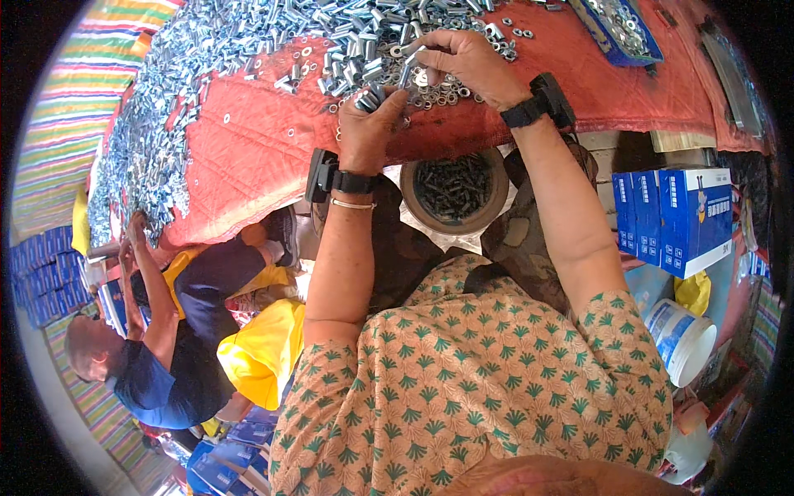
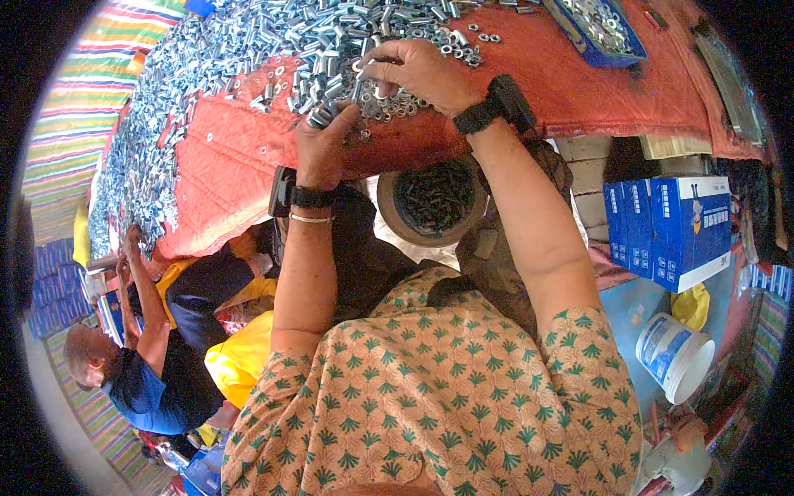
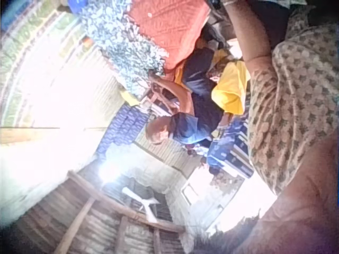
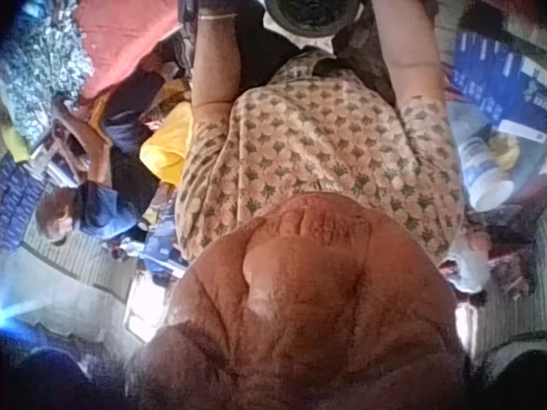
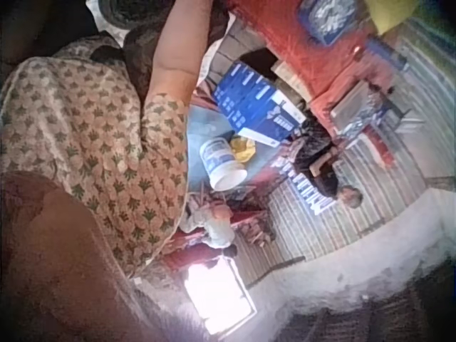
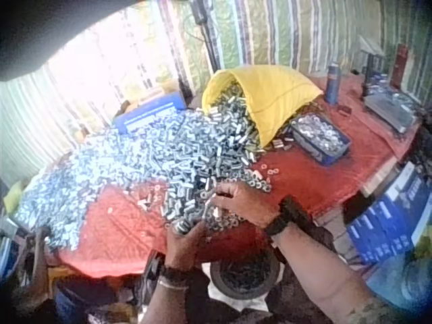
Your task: Sorting and organizing metal washers and bolts on a table into groups.
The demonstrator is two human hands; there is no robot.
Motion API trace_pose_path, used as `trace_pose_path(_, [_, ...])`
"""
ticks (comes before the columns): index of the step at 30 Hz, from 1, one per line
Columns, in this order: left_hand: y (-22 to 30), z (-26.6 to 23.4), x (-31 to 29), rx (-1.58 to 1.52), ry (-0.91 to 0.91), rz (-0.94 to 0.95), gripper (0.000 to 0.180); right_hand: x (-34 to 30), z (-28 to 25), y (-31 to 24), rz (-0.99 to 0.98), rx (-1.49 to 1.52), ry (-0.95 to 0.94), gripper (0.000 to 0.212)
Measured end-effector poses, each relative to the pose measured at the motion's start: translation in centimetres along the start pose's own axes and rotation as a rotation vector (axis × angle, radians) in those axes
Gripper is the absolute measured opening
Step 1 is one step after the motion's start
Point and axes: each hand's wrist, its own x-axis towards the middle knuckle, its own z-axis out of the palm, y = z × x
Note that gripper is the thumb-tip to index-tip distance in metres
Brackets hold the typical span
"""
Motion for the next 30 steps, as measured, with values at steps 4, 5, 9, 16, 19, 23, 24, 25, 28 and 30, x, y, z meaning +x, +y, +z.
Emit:
trace_pose_path(4, [-0.2,0.5,0.1,0.095,0.014,0.021,0.008,0.0,-0.9,0.2,0.038,0.053,-0.085,0.025])
trace_pose_path(5, [-0.2,0.8,0.1,0.108,0.036,0.02,0.009,0.1,-1.2,0.4,0.056,0.051,-0.128,0.025])
trace_pose_path(9, [0.0,1.0,0.5,0.416,0.041,0.154,0.011,-0.1,-0.8,0.8,0.042,0.024,-0.135,0.023])
trace_pose_path(16, [1.1,1.0,0.1,-0.12,-0.119,-0.121,0.012,-0.7,-0.1,-0.3,0.104,0.02,-0.243,0.02])
trace_pose_path(19, [0.8,0.0,0.3,-0.19,-0.079,-0.135,0.011,-0.6,0.7,-0.1,0.02,-0.051,-0.216,0.021])
trace_pose_path(23, [0.7,-1.3,1.2,-0.264,0.055,-0.084,0.01,-0.6,1.2,1.9,-0.378,-0.805,-0.011,0.027])
trace_pose_path(24, [0.7,-1.4,1.3,-0.315,0.123,-0.09,0.009,-0.8,1.3,2.4,-0.378,-0.804,-0.014,0.027])
trace_pose_path(25, [0.7,-1.4,1.3,-0.304,0.144,-0.064,0.01,-1.2,1.8,2.2,-0.341,-0.874,-0.04,0.028])
trace_pose_path(28, [0.8,-1.4,1.1,-0.289,0.128,-0.065,0.01,-1.7,2.5,1.8,-0.338,-0.927,-0.055,0.025])
trace_pose_path(30, [0.9,-1.3,1.0,-0.289,0.126,-0.068,0.01,-1.7,2.3,1.9,-0.346,-0.982,-0.07,0.025])
